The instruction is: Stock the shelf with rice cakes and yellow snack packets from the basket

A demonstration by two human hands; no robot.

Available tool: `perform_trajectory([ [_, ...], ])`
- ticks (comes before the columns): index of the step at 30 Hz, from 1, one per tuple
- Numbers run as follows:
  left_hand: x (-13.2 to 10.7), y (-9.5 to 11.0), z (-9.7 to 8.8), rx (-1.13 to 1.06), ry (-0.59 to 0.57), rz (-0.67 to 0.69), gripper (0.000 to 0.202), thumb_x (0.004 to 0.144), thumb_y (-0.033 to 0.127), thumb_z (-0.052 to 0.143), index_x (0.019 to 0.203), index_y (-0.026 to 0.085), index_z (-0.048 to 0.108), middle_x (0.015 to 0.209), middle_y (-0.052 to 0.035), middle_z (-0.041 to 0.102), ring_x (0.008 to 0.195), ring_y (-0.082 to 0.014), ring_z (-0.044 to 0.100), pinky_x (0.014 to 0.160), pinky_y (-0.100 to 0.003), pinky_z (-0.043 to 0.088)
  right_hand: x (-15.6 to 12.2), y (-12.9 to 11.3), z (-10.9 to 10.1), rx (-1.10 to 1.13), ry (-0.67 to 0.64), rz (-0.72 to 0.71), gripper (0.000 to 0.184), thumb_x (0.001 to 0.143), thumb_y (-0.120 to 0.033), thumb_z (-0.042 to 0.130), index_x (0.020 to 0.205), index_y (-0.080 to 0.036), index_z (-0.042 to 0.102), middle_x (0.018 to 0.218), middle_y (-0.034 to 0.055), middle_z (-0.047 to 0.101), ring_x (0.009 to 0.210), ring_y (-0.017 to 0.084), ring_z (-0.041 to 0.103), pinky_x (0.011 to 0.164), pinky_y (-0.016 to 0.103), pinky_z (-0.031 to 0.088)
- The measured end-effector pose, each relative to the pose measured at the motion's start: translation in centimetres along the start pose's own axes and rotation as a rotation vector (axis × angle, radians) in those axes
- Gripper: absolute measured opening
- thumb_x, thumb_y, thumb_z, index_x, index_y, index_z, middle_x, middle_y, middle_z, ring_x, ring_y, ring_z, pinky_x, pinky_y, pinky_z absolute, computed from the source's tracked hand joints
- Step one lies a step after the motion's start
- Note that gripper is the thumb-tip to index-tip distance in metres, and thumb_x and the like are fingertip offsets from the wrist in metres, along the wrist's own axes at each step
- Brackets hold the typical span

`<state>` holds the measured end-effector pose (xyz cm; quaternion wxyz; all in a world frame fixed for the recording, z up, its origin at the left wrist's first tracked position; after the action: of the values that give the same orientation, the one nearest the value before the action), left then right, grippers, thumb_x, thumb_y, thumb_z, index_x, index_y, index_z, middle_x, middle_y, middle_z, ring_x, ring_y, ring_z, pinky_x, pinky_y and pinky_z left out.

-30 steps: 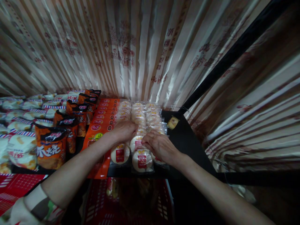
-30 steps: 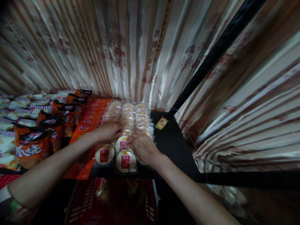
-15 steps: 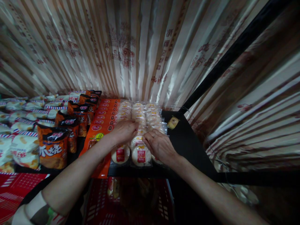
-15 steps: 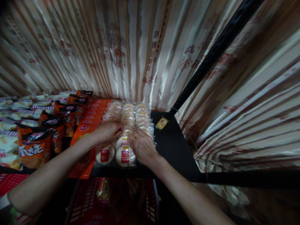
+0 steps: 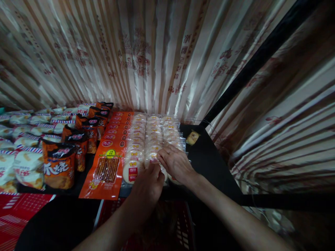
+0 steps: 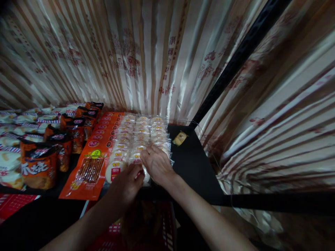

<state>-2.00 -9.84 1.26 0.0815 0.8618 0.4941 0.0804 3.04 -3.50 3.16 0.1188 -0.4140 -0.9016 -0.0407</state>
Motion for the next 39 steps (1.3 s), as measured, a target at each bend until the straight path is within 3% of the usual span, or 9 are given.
perform_trajectory([
  [15,0.3,0.1,0.6,0.051,0.058,0.059,0.022,0.086,0.011,0.040,0.098,0.012,0.058,0.111,-0.0128,0.055,0.102,-0.0230,0.050,0.083,-0.036,0.048,-0.3,0.7,-0.8,0.172,0.054,0.026,0.022,0.090,-0.025,0.042,0.082,-0.019,0.061,0.081,0.0039,0.063,0.083,0.016,0.056,0.080,0.029,0.043],
  [19,0.8,0.0,0.2,0.039,0.052,0.069,0.022,0.085,0.011,0.042,0.100,0.016,0.058,0.111,-0.0107,0.056,0.106,-0.0219,0.049,0.088,-0.037,0.046,0.1,2.8,-2.1,0.280,0.131,0.079,0.021,0.090,-0.025,0.042,0.090,-0.019,0.062,0.088,0.0050,0.066,0.089,0.016,0.058,0.082,0.029,0.045],
  [22,2.0,0.1,-0.9,-0.007,0.007,0.067,0.018,0.083,0.012,0.045,0.092,0.020,0.059,0.099,-0.0065,0.061,0.097,-0.0189,0.053,0.082,-0.034,0.047,0.7,5.8,-3.2,0.357,0.236,0.165,0.020,0.089,-0.024,0.044,0.091,-0.018,0.063,0.090,0.0057,0.066,0.088,0.017,0.059,0.080,0.029,0.046],
  [26,4.8,-0.1,-3.3,-0.034,0.000,0.065,0.020,0.086,0.014,0.039,0.084,0.018,0.059,0.087,-0.0057,0.061,0.083,-0.0172,0.055,0.074,-0.030,0.047,1.8,11.4,-3.8,0.414,0.390,0.338,0.021,0.087,-0.025,0.044,0.094,-0.018,0.062,0.090,0.0055,0.067,0.080,0.016,0.061,0.073,0.027,0.047],
  [28,6.8,-0.8,-4.6,-0.041,0.049,0.045,0.021,0.087,0.016,0.038,0.084,0.017,0.060,0.088,-0.0065,0.061,0.084,-0.0178,0.054,0.077,-0.031,0.046,2.6,14.2,-3.3,0.389,0.380,0.434,0.022,0.086,-0.026,0.044,0.094,-0.018,0.062,0.087,0.0046,0.067,0.079,0.016,0.061,0.072,0.027,0.046],
  [33,12.9,-3.7,-5.3,-0.066,0.084,0.000,0.021,0.085,0.020,0.042,0.087,0.017,0.062,0.090,-0.0065,0.062,0.089,-0.0191,0.055,0.079,-0.032,0.045,4.9,19.6,-0.8,0.309,0.221,0.613,0.022,0.084,-0.023,0.045,0.095,-0.019,0.064,0.082,0.0026,0.068,0.074,0.015,0.061,0.069,0.025,0.045],
  [36,16.1,-5.9,-5.2,-0.060,0.141,-0.050,0.024,0.084,0.016,0.041,0.089,0.017,0.064,0.088,-0.0069,0.063,0.089,-0.0186,0.056,0.079,-0.031,0.045,5.8,21.7,0.8,0.295,0.133,0.663,0.024,0.083,-0.023,0.045,0.096,-0.020,0.065,0.080,0.0023,0.069,0.072,0.014,0.061,0.067,0.023,0.044],
  [39,18.8,-7.2,-4.6,-0.009,0.172,-0.002,0.025,0.081,0.012,0.041,0.087,0.015,0.065,0.090,-0.0080,0.065,0.089,-0.0184,0.057,0.084,-0.032,0.044,6.4,23.1,2.5,0.305,0.071,0.694,0.024,0.083,-0.024,0.045,0.095,-0.019,0.066,0.084,0.0043,0.070,0.075,0.015,0.062,0.066,0.023,0.044],
])
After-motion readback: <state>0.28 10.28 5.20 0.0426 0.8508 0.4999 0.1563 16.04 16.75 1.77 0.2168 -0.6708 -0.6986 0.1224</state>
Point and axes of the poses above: each hand's wrist, its own x-axis towards the middle knuckle, its own z-axis out of the palm, y = z × x, the point moved 8 cm from there along x, towards the middle knuckle
